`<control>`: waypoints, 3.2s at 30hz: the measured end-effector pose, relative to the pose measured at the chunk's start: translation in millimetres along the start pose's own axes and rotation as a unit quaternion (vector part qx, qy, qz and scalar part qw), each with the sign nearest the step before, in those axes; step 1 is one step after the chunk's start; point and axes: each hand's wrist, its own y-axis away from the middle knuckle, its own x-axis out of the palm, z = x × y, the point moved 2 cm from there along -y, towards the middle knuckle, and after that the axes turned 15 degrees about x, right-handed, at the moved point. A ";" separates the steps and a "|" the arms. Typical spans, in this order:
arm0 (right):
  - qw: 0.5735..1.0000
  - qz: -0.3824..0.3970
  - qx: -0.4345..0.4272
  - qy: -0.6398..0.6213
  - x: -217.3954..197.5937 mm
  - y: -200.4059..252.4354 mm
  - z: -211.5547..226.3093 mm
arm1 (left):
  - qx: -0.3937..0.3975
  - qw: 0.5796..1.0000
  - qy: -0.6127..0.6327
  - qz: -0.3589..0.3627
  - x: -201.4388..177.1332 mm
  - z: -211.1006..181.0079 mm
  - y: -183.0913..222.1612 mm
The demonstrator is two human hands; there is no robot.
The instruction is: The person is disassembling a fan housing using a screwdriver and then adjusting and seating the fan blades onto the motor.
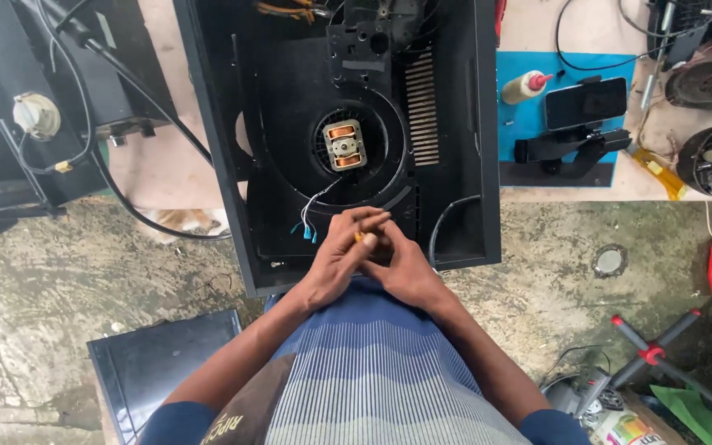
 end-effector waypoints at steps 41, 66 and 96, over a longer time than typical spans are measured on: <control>0.887 -0.391 -0.116 0.216 -203.2 -110.3 -169.7 | 0.099 0.879 -0.455 -0.099 -68.6 117.1 -56.8; 0.789 -0.533 -0.245 0.184 -196.2 -81.5 -123.7 | 0.193 0.833 -0.516 -0.046 -72.0 173.4 -76.3; 0.714 -0.181 -0.138 0.662 -157.2 -295.3 140.3 | 0.077 0.833 -0.533 0.131 14.6 134.0 7.8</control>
